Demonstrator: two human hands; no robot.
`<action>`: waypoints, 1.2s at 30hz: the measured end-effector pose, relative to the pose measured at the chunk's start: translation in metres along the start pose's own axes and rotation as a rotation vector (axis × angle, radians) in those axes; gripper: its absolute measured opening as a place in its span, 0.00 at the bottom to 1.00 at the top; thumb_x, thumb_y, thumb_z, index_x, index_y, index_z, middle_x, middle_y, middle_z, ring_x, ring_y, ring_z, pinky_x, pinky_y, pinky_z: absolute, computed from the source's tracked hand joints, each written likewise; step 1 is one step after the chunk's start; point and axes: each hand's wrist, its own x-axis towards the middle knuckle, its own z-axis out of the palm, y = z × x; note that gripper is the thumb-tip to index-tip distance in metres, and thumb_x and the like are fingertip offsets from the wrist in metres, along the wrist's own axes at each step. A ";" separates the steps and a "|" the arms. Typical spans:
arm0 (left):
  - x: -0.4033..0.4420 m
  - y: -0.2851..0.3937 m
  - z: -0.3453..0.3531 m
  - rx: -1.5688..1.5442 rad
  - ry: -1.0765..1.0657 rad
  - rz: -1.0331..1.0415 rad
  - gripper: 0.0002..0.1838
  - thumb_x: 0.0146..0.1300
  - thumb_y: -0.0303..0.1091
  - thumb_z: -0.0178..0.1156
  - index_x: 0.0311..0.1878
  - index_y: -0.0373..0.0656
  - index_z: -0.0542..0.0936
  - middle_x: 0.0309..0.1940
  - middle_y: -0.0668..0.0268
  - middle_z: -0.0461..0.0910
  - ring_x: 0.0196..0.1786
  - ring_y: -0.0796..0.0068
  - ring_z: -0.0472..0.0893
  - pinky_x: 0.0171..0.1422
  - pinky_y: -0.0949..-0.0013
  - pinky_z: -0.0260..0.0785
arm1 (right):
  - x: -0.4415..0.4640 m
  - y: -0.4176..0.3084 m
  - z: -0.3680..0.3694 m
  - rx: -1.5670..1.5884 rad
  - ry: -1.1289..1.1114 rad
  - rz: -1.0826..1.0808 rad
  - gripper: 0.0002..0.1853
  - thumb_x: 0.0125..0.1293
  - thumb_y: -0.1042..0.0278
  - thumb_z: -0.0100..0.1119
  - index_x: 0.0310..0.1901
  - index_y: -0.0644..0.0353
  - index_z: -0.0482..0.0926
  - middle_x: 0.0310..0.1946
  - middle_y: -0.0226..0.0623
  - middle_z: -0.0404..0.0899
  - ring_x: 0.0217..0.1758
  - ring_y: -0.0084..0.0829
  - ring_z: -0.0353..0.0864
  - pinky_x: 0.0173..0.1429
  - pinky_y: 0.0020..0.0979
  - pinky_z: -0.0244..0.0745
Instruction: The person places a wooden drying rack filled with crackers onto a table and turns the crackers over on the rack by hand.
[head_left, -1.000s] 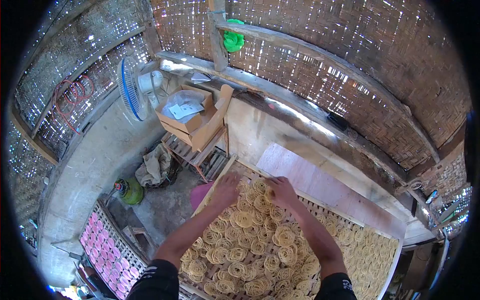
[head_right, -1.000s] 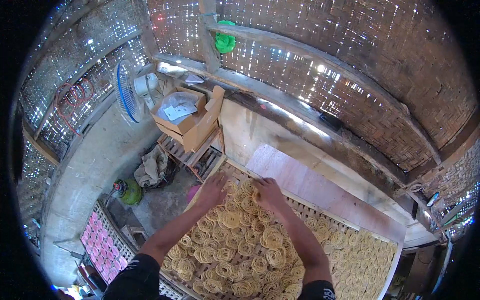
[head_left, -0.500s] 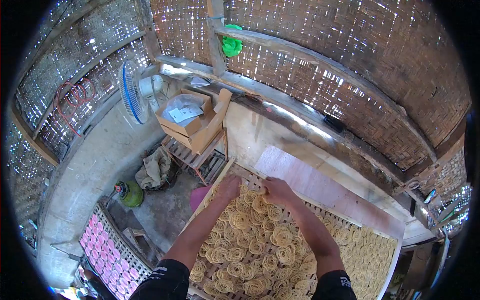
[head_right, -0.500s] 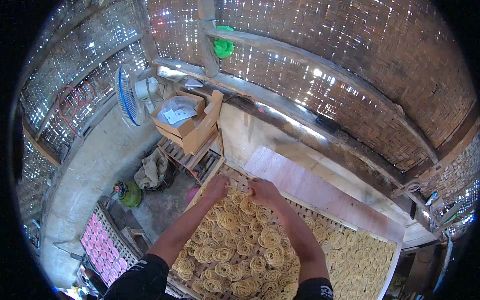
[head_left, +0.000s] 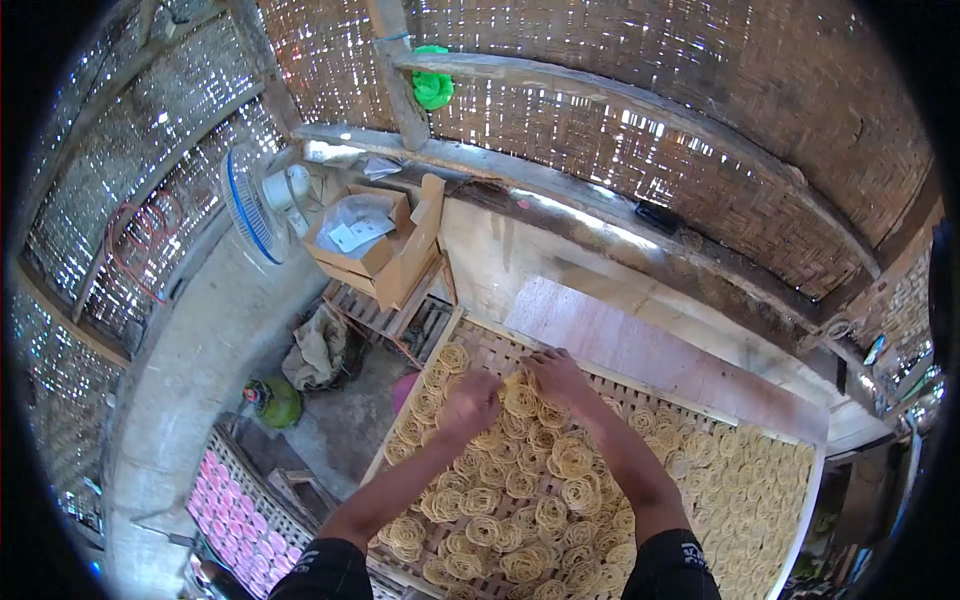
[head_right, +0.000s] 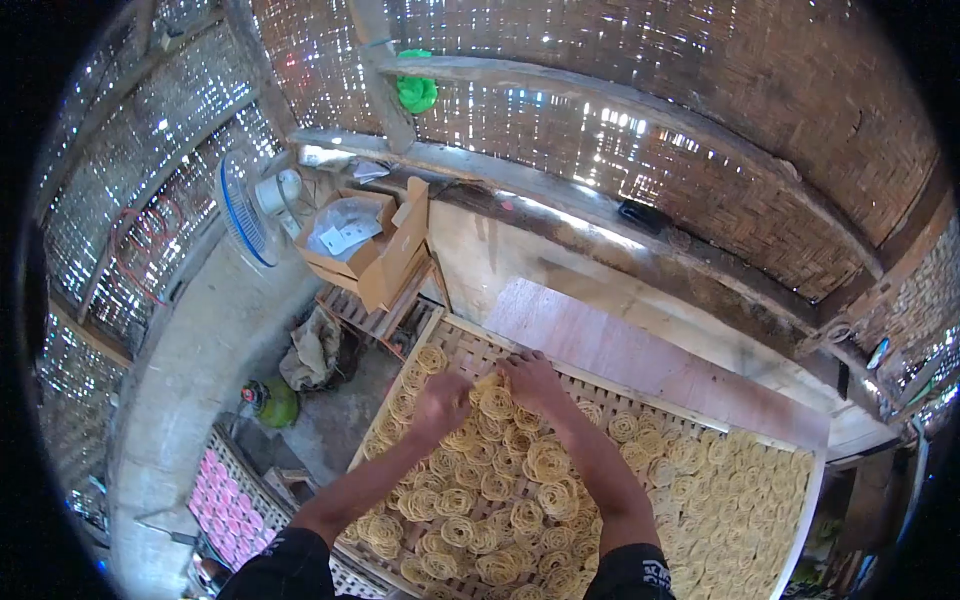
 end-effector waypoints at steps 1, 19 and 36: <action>-0.020 0.009 0.003 0.064 -0.016 0.101 0.11 0.53 0.23 0.64 0.41 0.42 0.81 0.37 0.59 0.80 0.43 0.58 0.82 0.45 0.58 0.77 | 0.002 -0.004 -0.002 -0.077 -0.031 0.001 0.18 0.56 0.65 0.61 0.49 0.56 0.81 0.52 0.42 0.79 0.60 0.44 0.75 0.67 0.43 0.67; -0.101 0.057 0.044 -0.377 -0.697 0.272 0.31 0.56 0.24 0.62 0.66 0.45 0.73 0.66 0.54 0.71 0.67 0.47 0.72 0.67 0.52 0.70 | -0.067 -0.017 -0.001 -0.116 0.072 -0.092 0.25 0.55 0.64 0.61 0.57 0.57 0.79 0.52 0.39 0.78 0.58 0.43 0.76 0.68 0.45 0.65; -0.026 -0.035 0.032 0.341 -0.310 -0.350 0.13 0.54 0.24 0.61 0.44 0.40 0.81 0.46 0.53 0.78 0.53 0.50 0.78 0.57 0.53 0.74 | 0.001 -0.022 0.012 0.006 -0.285 0.137 0.28 0.45 0.65 0.67 0.52 0.57 0.76 0.47 0.43 0.79 0.57 0.45 0.76 0.59 0.45 0.72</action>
